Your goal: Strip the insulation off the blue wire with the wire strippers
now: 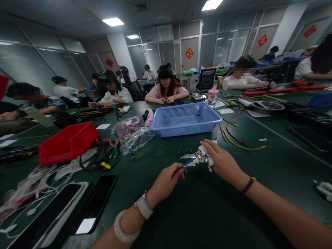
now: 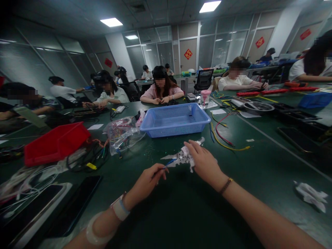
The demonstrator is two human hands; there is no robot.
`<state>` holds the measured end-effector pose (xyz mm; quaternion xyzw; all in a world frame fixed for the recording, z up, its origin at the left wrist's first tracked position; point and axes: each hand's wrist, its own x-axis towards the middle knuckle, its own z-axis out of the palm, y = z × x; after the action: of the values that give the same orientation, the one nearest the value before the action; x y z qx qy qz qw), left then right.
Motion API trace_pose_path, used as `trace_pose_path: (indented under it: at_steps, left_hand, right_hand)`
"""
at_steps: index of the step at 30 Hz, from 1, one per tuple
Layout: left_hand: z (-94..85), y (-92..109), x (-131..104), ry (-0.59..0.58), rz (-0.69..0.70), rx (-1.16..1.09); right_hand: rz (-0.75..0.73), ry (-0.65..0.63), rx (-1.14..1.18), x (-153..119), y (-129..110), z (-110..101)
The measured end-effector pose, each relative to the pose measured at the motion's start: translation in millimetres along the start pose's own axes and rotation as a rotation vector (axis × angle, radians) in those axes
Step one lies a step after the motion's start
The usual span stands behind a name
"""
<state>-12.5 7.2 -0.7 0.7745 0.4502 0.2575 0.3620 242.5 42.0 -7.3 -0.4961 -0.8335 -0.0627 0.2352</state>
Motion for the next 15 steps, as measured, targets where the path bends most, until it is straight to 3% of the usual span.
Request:
trace_pose_path:
  at_steps: [15]
  left_hand:
    - [-1.4, -1.6, 0.8, -0.001, 0.050, 0.027]
  right_hand:
    - [-0.028, -0.028, -0.033, 0.7, -1.1, 2.4]
